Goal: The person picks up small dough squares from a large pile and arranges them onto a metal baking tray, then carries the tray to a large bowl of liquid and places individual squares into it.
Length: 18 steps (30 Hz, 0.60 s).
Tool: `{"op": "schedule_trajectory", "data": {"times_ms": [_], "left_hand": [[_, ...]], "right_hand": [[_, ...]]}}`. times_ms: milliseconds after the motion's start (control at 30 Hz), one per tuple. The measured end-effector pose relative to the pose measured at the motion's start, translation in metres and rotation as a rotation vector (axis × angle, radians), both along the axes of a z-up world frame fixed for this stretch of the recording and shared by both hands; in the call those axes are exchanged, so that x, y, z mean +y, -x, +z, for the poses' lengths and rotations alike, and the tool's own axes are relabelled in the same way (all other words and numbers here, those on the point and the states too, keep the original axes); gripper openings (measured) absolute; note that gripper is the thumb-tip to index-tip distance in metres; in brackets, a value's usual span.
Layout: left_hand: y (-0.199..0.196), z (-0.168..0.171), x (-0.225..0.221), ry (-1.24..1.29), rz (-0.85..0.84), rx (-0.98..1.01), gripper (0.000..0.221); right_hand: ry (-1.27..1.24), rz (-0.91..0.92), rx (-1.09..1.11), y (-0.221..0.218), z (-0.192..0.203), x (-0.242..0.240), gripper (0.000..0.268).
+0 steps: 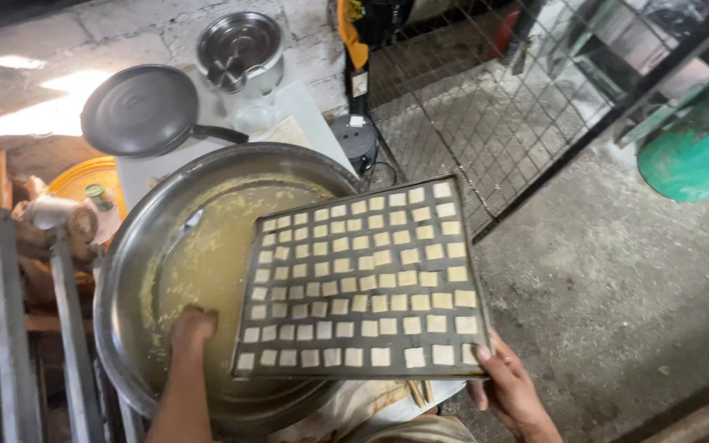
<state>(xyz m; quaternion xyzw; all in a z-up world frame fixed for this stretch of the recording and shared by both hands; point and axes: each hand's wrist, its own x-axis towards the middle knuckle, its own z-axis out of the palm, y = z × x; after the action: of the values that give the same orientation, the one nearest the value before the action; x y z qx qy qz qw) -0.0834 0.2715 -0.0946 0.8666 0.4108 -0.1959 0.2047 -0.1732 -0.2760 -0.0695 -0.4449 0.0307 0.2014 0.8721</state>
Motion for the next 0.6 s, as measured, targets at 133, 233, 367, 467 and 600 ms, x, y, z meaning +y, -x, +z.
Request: {"op": "schedule_trajectory", "data": {"times_ms": [133, 233, 367, 467, 600], "left_hand": [[0.039, -0.051, 0.004, 0.176, 0.331, 0.117, 0.066], [0.036, -0.059, -0.009, 0.578, 0.653, -0.274, 0.038], [0.016, 0.056, -0.061, 0.843, 0.476, -0.358, 0.034], [-0.007, 0.107, -0.112, 0.849, 0.303, -0.286, 0.04], [-0.029, 0.1, -0.154, 0.92, -0.031, -0.315, 0.027]], "right_hand": [[0.063, -0.073, -0.077, -0.004, 0.006, -0.011, 0.056], [0.152, -0.123, -0.093, -0.006, 0.006, -0.02, 0.049], [0.167, -0.16, -0.116, -0.008, 0.0, -0.026, 0.031], [0.153, -0.119, -0.095, -0.016, 0.013, -0.013, 0.038], [0.08, -0.058, -0.1, -0.029, 0.007, 0.007, 0.053]]}}
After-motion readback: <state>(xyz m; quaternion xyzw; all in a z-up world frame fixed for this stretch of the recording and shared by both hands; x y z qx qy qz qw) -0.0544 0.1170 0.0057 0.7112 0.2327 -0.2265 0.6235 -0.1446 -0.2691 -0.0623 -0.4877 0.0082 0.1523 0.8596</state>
